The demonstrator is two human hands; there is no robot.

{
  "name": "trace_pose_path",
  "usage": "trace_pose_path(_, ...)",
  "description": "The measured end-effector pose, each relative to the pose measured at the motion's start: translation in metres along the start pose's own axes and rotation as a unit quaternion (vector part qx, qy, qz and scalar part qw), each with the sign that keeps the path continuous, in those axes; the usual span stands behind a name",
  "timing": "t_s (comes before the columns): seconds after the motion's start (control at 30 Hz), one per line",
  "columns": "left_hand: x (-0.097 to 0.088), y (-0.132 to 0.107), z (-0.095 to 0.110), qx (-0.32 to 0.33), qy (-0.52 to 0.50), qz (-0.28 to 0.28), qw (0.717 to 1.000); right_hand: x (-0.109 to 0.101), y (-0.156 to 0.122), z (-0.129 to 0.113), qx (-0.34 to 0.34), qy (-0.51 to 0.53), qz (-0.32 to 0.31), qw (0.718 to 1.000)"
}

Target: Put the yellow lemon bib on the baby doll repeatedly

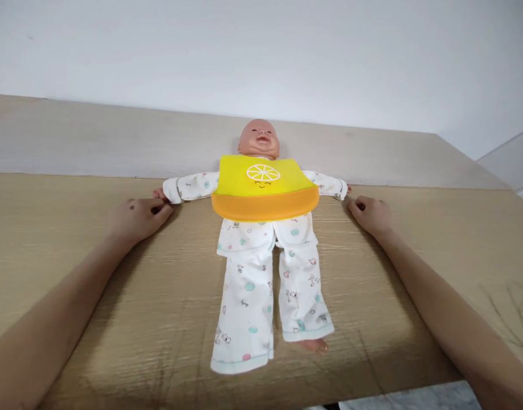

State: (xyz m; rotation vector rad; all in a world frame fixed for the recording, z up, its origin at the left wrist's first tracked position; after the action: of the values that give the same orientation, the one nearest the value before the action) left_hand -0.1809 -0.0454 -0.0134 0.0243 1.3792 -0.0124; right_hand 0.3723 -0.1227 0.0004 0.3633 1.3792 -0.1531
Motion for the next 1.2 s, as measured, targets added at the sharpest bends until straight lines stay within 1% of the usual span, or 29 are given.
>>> trace_pose_path(0.07,0.0010,0.0020,-0.0013,-0.017,0.000,-0.004,1.000,0.0000,-0.0008,-0.0005,0.000,-0.009,-0.011,1.000)
trace_pose_path(0.23,0.0021,0.0015,0.0000,-0.012,0.008,-0.012,1.000,-0.0012,-0.0018,-0.0016,-0.001,-0.018,-0.013,1.000)
trace_pose_path(0.4,0.0026,0.0020,-0.0017,-0.013,0.009,-0.005,1.000,-0.0007,-0.0019,-0.0026,-0.001,-0.015,-0.015,1.000)
trace_pose_path(0.67,-0.0005,0.0009,0.0007,-0.011,0.006,0.003,1.000,0.0004,-0.0007,-0.0004,-0.011,-0.008,0.003,1.000)
trace_pose_path(0.83,0.0023,0.0015,-0.0010,-0.011,0.010,-0.003,1.000,0.0033,-0.0006,0.0003,-0.009,-0.017,-0.003,1.000)
trace_pose_path(1.03,0.0019,0.0008,-0.0002,-0.017,0.018,-0.005,1.000,0.0026,-0.0010,-0.0001,-0.009,-0.015,0.008,1.000)
trace_pose_path(1.2,0.0022,0.0013,0.0004,-0.002,0.009,0.004,1.000,0.0018,-0.0014,0.0003,0.000,-0.009,-0.005,1.000)
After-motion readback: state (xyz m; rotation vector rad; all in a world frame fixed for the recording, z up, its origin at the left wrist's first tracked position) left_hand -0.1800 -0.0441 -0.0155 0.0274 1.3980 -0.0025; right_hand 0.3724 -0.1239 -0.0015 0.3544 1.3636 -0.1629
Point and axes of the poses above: each hand's wrist, its own y-axis towards the middle knuckle, its own x-axis out of the palm, z = x × y, the point moved 8 cm from there along y, towards the middle knuckle, and after that the axes turned 12 degrees about -y, right-handed, at the moved point
